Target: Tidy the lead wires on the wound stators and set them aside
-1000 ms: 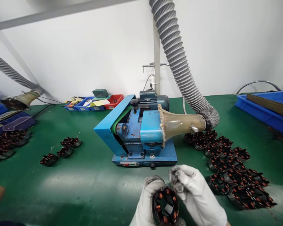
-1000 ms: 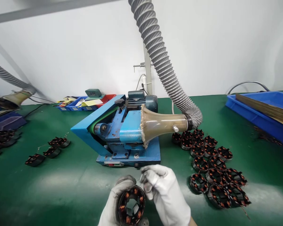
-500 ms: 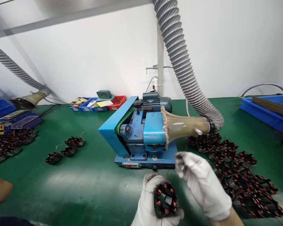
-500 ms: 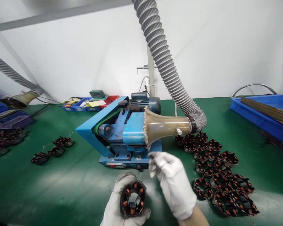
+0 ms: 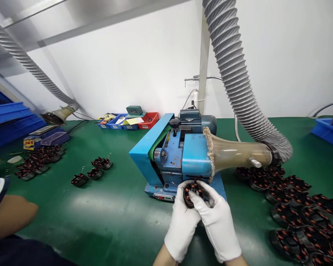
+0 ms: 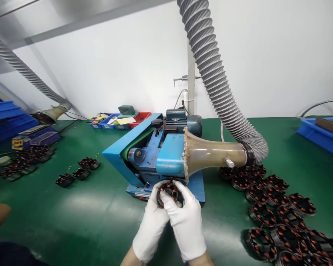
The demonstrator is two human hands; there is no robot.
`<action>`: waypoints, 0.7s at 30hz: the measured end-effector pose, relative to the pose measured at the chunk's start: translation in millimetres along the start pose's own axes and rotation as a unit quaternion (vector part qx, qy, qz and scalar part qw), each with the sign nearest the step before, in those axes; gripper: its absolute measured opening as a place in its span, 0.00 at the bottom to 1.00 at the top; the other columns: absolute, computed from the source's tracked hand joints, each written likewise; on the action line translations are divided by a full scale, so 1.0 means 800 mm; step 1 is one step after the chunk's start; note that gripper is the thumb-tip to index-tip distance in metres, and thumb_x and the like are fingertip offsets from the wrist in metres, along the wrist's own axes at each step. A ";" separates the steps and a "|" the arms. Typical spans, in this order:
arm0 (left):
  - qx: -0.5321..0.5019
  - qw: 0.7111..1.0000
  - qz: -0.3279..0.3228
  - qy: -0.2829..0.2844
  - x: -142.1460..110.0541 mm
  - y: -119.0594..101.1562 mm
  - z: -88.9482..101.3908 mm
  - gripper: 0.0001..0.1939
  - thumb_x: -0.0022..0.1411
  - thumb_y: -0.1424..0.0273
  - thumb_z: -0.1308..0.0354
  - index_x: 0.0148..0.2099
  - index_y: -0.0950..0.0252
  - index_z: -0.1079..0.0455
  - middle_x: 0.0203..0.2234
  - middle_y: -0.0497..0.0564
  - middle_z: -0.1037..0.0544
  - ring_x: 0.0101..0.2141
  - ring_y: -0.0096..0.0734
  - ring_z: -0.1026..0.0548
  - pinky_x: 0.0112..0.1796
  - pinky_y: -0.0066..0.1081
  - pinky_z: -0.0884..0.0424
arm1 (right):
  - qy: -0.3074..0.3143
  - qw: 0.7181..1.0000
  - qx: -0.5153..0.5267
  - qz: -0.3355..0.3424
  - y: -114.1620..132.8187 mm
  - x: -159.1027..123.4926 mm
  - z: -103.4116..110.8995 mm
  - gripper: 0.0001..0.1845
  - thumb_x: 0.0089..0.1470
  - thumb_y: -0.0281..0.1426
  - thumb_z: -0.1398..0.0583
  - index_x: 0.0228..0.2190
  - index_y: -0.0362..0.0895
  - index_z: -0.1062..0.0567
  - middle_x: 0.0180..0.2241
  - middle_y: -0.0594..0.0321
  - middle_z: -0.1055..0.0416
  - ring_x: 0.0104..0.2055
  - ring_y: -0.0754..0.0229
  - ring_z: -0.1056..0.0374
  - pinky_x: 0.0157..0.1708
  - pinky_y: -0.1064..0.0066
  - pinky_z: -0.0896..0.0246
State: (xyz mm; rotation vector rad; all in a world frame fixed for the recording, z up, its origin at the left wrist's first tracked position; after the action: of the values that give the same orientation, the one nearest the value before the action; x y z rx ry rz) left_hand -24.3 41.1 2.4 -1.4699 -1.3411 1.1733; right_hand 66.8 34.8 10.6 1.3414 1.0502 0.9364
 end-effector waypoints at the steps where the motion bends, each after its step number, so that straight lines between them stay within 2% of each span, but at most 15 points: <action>1: 0.005 1.000 -0.004 0.001 0.003 -0.003 0.000 0.18 0.50 0.80 0.45 0.44 0.61 0.38 0.42 0.51 0.25 0.44 0.34 0.27 0.47 0.34 0.33 | -0.004 1.000 -0.017 0.014 0.003 0.003 0.000 0.21 0.45 0.40 0.36 0.40 0.42 0.24 0.41 0.52 0.23 0.42 0.48 0.27 0.45 0.57 0.32; 4: 0.019 1.000 -0.009 0.010 0.008 -0.013 -0.002 0.19 0.49 0.79 0.43 0.44 0.61 0.37 0.40 0.50 0.24 0.42 0.33 0.26 0.45 0.32 0.32 | -0.012 0.998 -0.050 0.040 0.006 0.007 0.002 0.18 0.47 0.40 0.37 0.38 0.42 0.23 0.40 0.51 0.23 0.41 0.48 0.27 0.43 0.57 0.31; 10: 0.051 0.998 -0.021 0.021 0.012 -0.023 -0.007 0.20 0.46 0.81 0.43 0.43 0.62 0.36 0.39 0.50 0.25 0.41 0.33 0.27 0.46 0.32 0.33 | -0.015 0.999 -0.041 0.032 0.006 0.011 0.004 0.19 0.46 0.41 0.37 0.37 0.42 0.22 0.39 0.52 0.22 0.40 0.48 0.27 0.43 0.57 0.31; 13: 0.058 0.998 -0.020 0.027 0.004 -0.021 -0.006 0.20 0.47 0.80 0.43 0.43 0.62 0.36 0.39 0.51 0.25 0.42 0.35 0.27 0.46 0.34 0.33 | -0.018 0.997 -0.063 0.032 0.008 0.006 0.009 0.19 0.45 0.42 0.37 0.36 0.42 0.22 0.38 0.52 0.22 0.40 0.47 0.26 0.43 0.58 0.31; 17: 0.085 0.996 0.009 0.035 -0.025 -0.006 0.014 0.20 0.49 0.73 0.40 0.46 0.60 0.34 0.40 0.53 0.24 0.42 0.41 0.27 0.46 0.36 0.33 | -0.024 0.992 -0.118 0.043 -0.004 -0.028 0.019 0.21 0.41 0.43 0.35 0.35 0.43 0.20 0.39 0.51 0.22 0.41 0.44 0.26 0.45 0.57 0.31; 21: 0.109 0.993 0.021 0.042 -0.050 0.002 0.038 0.24 0.46 0.71 0.37 0.49 0.53 0.31 0.45 0.50 0.25 0.44 0.44 0.26 0.43 0.33 0.31 | -0.054 0.992 -0.102 0.052 -0.028 -0.068 0.028 0.23 0.40 0.43 0.34 0.39 0.46 0.20 0.45 0.52 0.25 0.47 0.41 0.29 0.46 0.56 0.31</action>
State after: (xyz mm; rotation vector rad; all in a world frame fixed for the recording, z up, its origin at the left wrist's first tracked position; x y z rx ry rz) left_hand -53.1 0.5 -2.1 -1.3804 -1.0934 1.2301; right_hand 71.6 -24.3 -9.8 1.2711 0.7859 1.0085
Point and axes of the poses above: each hand's wrist, its own x-axis towards the middle knuckle, its own z-axis out of the back of the hand, y = z × x, the point moved 5 cm from there along x, towards the middle knuckle
